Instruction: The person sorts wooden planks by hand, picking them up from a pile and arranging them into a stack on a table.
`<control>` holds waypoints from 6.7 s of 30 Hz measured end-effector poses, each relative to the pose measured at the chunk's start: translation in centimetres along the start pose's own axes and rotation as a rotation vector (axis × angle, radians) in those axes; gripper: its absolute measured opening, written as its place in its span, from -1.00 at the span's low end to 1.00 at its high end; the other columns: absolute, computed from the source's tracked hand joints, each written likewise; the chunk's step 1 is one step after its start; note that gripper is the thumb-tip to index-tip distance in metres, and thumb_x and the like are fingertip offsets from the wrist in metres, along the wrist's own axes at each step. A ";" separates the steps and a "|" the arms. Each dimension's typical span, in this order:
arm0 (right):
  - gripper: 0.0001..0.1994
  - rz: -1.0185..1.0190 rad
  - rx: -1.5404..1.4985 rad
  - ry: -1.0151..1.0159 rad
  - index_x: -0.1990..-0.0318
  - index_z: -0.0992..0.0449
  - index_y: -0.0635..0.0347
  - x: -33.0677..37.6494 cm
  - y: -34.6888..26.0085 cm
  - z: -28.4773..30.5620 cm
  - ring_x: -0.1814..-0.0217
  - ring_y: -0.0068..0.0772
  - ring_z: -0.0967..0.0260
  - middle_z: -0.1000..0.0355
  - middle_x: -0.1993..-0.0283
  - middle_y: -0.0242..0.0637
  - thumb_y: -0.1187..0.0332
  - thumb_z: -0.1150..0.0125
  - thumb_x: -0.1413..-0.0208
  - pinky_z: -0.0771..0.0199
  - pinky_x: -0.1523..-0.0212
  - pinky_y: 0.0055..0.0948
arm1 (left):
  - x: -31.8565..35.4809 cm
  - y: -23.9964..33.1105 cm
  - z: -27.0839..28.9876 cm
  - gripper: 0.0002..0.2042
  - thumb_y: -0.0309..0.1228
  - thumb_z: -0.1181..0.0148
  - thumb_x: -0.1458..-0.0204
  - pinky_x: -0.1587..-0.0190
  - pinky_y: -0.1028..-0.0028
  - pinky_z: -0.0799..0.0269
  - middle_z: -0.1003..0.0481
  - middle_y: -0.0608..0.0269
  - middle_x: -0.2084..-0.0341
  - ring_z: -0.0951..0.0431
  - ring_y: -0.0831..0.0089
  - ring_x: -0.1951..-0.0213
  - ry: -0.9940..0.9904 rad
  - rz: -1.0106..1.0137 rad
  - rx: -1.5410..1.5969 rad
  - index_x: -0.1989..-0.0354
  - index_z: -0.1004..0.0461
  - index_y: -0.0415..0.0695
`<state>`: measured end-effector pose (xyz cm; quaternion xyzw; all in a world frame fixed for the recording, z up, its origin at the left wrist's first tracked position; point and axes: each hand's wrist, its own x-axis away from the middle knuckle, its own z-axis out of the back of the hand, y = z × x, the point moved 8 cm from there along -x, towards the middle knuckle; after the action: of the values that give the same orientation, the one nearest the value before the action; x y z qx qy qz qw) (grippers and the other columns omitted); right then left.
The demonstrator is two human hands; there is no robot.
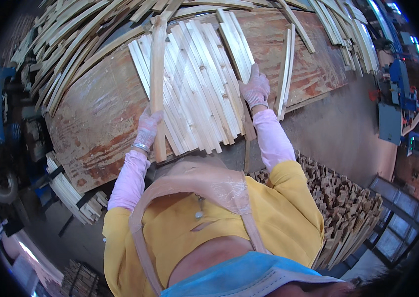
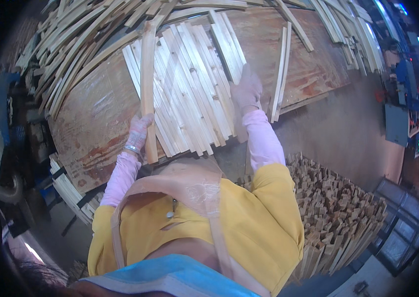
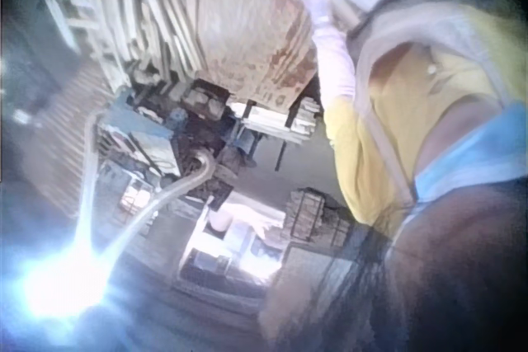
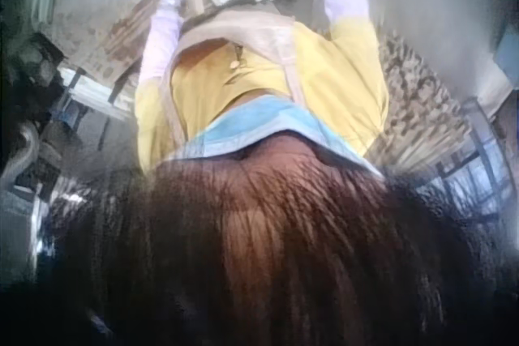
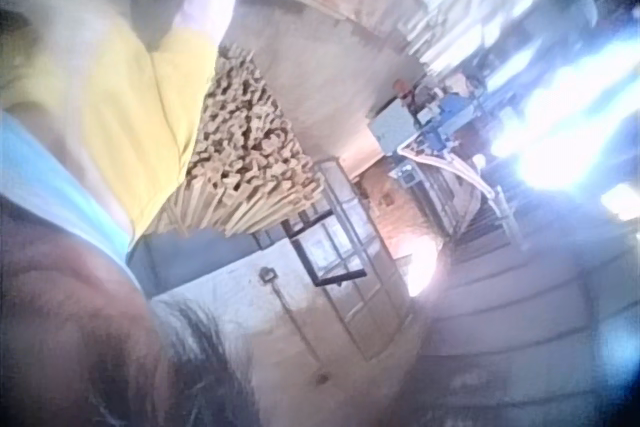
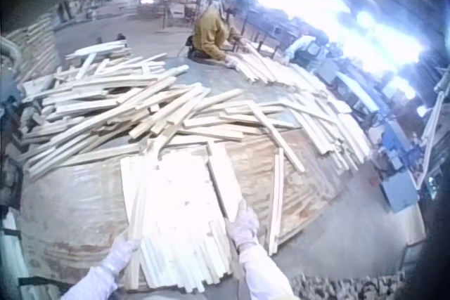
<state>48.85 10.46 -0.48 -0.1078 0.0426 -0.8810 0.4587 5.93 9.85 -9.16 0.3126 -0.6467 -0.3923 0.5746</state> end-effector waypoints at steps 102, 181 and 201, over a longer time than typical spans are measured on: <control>-0.38 0.705 0.170 -0.292 -0.42 -0.35 0.12 35.0 -46.7 -16.7 -0.27 -0.01 -0.45 -0.50 -0.23 0.01 0.18 -0.33 -0.25 -0.41 -0.29 -0.10 | 34.9 -24.2 83.8 -0.02 0.00 -0.43 0.13 -0.49 0.28 -0.13 -0.28 -0.15 -0.42 -0.27 0.03 -0.45 0.617 0.682 -0.467 -0.46 -0.22 -0.28; -0.37 0.181 0.186 0.136 -0.31 -0.46 0.05 20.9 -33.1 -8.4 -0.23 0.06 -0.41 -0.47 -0.23 -0.01 0.03 -0.37 -0.09 -0.39 -0.27 -0.02 | -16.8 18.3 53.0 -0.52 0.10 -0.20 -0.11 -0.08 0.09 -0.46 -0.57 0.09 0.06 -0.57 0.09 -0.04 0.539 -0.375 -1.568 -0.02 -0.49 0.02; -0.41 -0.094 -0.576 -0.444 -0.27 -0.49 0.14 20.6 -41.0 -13.8 -0.17 0.03 -0.53 -0.58 -0.09 0.09 -0.03 -0.28 -0.19 -0.49 -0.17 -0.21 | -10.2 16.1 31.4 -0.41 0.13 0.02 -0.24 -0.36 0.13 -0.19 -0.46 0.08 -0.28 -0.41 0.06 -0.27 -0.152 -0.380 -1.328 -0.25 -0.49 -0.05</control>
<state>1.48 16.90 -3.71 -0.4231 0.1834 -0.8081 0.3666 -22.92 31.23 -1.31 -0.0255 -0.2424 -0.8194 0.5189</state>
